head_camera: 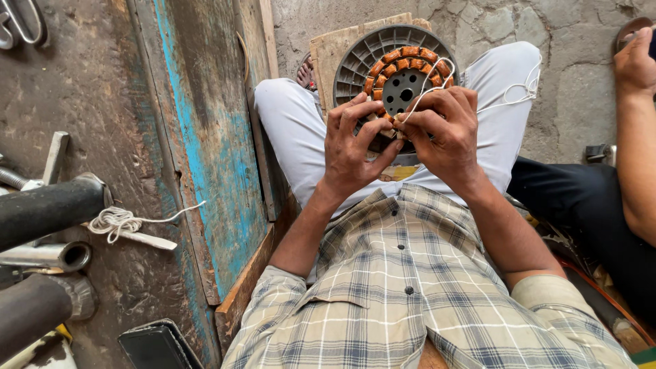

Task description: The person sits cross-legged on the floor and repeatedly ties white string around copper windings on a motor stator. They pull the string taut, wrap it around the coils, and secure it to hold the windings in place.

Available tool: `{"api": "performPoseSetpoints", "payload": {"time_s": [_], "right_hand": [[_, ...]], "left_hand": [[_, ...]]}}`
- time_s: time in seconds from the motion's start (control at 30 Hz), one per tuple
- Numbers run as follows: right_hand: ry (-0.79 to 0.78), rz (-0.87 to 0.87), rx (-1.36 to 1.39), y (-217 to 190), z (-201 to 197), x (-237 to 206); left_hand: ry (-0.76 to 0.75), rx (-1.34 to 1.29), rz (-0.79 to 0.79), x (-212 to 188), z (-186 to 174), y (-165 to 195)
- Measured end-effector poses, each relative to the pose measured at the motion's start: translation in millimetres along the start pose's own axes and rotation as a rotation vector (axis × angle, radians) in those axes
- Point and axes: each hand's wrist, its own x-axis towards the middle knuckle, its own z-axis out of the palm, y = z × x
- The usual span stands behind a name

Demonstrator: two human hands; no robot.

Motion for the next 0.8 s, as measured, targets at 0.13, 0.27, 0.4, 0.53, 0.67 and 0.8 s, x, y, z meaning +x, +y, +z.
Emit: {"api": "performPoseSetpoints", "payload": {"time_s": [0.13, 0.27, 0.4, 0.53, 0.67, 0.8], "right_hand": [[0.022, 0.001, 0.019, -0.4, 1.0, -1.9], [0.046, 0.05, 0.056, -0.6, 1.0, -5.4], [0.045, 0.051, 0.054, 1.6, 1.4, -7.0], [0.051, 0.042, 0.061, 1.0, 2.1, -7.2], [0.042, 0.076, 0.042, -2.4, 0.2, -6.1], [0.012, 0.105, 0.039, -2.4, -2.6, -3.8]], "left_hand": [[0.022, -0.002, -0.016, 2.0, 3.3, 3.8], [0.028, 0.005, -0.028, 2.2, 5.3, 5.4], [0.019, -0.005, -0.031, 1.5, 7.3, 5.0], [0.031, -0.001, -0.033, -0.5, 10.2, 3.6], [0.043, -0.038, -0.031, -4.3, 11.6, 1.0], [0.05, 0.002, 0.086, -7.6, 9.9, -1.1]]}}
